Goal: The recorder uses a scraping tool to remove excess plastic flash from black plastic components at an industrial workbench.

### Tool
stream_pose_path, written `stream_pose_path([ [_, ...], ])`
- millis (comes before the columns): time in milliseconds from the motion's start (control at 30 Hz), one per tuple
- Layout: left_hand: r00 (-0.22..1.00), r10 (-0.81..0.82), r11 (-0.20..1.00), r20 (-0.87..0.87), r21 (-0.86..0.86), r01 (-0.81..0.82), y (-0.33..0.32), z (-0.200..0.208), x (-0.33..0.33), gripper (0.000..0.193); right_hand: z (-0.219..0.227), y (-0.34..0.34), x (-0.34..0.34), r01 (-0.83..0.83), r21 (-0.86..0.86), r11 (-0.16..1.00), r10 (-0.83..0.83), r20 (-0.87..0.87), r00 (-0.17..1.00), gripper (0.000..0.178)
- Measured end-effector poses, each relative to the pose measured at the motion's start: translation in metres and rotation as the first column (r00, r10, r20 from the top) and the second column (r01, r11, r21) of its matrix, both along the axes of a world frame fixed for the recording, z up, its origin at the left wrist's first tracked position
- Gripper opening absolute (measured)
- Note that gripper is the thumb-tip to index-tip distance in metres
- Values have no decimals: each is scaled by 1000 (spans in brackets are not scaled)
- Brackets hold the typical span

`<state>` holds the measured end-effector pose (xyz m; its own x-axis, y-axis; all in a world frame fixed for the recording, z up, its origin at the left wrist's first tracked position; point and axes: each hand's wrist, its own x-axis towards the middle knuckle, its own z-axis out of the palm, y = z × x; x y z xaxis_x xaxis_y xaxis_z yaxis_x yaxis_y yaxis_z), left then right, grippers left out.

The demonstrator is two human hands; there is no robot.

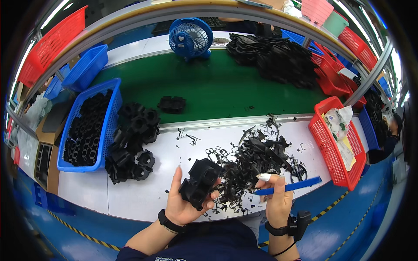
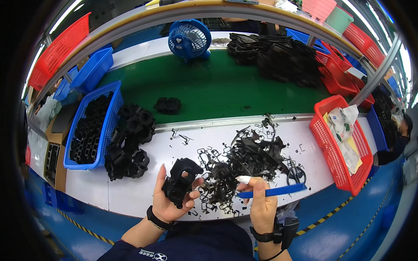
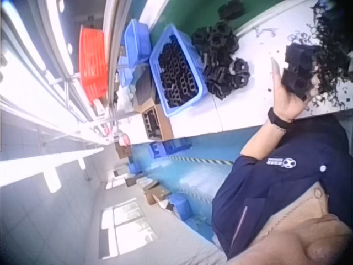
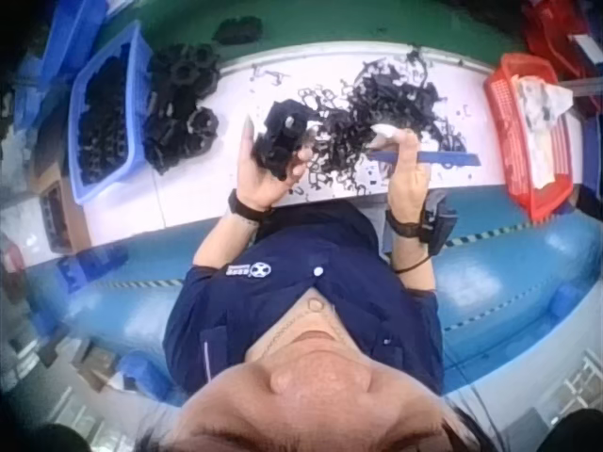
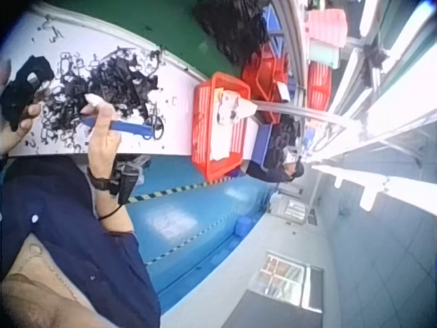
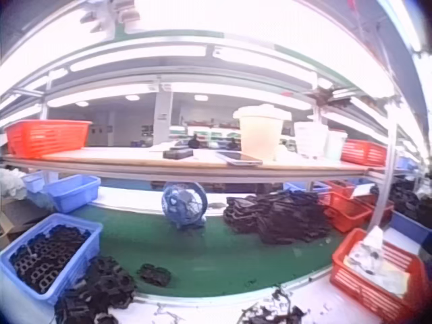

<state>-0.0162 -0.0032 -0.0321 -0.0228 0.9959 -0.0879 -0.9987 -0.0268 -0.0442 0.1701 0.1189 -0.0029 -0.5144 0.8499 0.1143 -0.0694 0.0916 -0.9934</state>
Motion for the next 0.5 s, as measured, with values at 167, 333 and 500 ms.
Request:
stream_pose_path([
  [167, 984, -31, 998, -175, -58, 21, -2, -7, 1, 54, 16, -13, -9, -220, -61, 974, 202, -217, 955, 22],
  [333, 963, -58, 992, -263, -120, 27, -1, -8, 3, 46, 25, -18, -16, -223, 224, 949, 220, 38, 975, 19],
  [500, 931, -46, 965, -362, -256, -51, -3, 2, 7, 42, 26, -20, -22, -264, 336, 904, 257, 65, 964, 20],
])
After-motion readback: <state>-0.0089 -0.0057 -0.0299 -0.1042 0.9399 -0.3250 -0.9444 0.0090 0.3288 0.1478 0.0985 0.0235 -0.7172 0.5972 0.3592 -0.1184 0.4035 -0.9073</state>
